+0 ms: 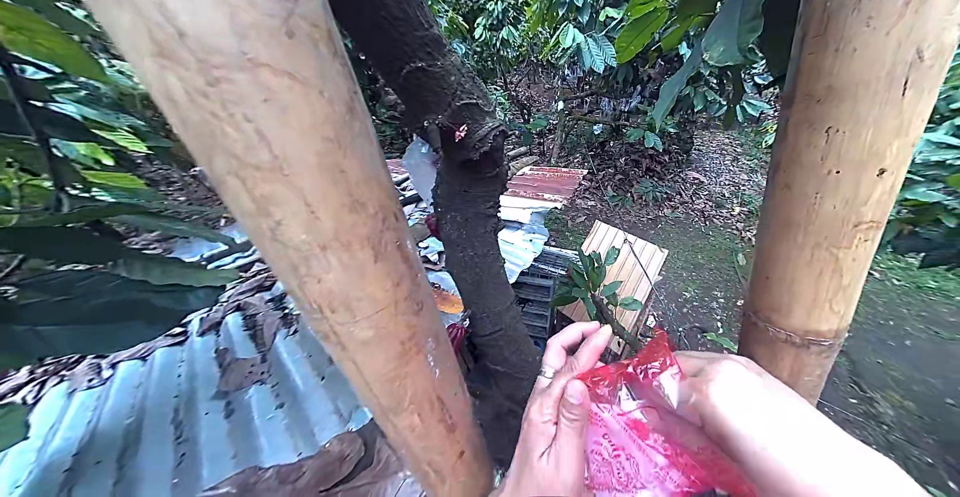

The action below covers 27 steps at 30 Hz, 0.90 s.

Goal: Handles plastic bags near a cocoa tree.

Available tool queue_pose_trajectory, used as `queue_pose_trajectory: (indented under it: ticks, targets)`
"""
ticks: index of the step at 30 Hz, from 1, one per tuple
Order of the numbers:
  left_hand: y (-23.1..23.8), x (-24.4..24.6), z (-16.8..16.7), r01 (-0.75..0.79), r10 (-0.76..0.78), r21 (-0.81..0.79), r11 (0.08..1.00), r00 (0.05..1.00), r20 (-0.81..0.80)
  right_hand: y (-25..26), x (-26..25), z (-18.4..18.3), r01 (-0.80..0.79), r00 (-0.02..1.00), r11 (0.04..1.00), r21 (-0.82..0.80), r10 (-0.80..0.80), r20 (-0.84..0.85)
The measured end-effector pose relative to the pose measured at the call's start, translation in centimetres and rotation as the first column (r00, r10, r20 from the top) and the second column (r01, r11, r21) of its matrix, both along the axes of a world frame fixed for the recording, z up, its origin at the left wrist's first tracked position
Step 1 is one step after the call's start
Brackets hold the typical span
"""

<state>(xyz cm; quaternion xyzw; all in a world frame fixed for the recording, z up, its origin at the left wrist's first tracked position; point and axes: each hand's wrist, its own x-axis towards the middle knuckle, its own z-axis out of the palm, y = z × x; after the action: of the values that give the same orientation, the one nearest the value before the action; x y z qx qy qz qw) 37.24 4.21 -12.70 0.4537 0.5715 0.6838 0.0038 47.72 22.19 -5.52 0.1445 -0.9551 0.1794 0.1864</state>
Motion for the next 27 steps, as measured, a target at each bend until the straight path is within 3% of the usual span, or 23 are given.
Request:
queue_pose_trajectory:
  ticks: [5, 10, 13, 17, 20, 23, 25, 27]
  targets:
    - [0.1, -0.4, -0.4, 0.016, -0.016, 0.032, 0.999, 1.0, -0.021, -0.8, 1.2, 1.2, 0.03, 0.999, 0.999, 0.025, -0.031, 0.016]
    - [0.7, 0.0, -0.2, -0.166, 0.166, 0.001, 0.986, 0.986, -0.011, -1.5, 2.3, 1.9, 0.114, 0.99, 0.993, -0.037, -0.111, 0.086]
    - [0.9, 0.2, -0.1, -0.099, 0.099, -0.027, 0.995, 0.995, -0.012, -1.5, 2.7, 2.1, 0.116, 0.965, 0.989, -0.096, -0.089, 0.248]
    - [1.5, 1.0, -0.6, 0.102, -0.104, -0.102, 0.99, 0.995, -0.01, -1.1, 3.2, 1.2, 0.058, 0.927, 0.99, -0.13, -0.005, 0.375]
    - [0.7, 0.0, -1.9, 0.131, -0.168, -0.242, 0.961, 0.976, -0.138, -1.0, 3.4, -0.3, 0.061, 0.905, 0.974, -0.218, 0.038, 0.424]
    - [-1.4, -0.5, -2.2, -0.113, -0.076, -0.523, 0.845, 0.942, -0.327, -0.5, 3.6, -1.6, 0.104, 0.887, 0.962, -0.251, 0.025, 0.462]
    - [-2.2, -0.6, -1.7, -0.146, -0.091, -0.683, 0.715, 0.95, -0.298, -0.5, 4.1, -2.5, 0.163, 0.916, 0.956, -0.245, -0.054, 0.398]
    - [-2.2, -0.4, -1.8, -0.167, -0.063, -0.727, 0.666, 0.959, -0.278, -0.5, 4.5, -3.2, 0.201, 0.937, 0.952, -0.229, -0.119, 0.327]
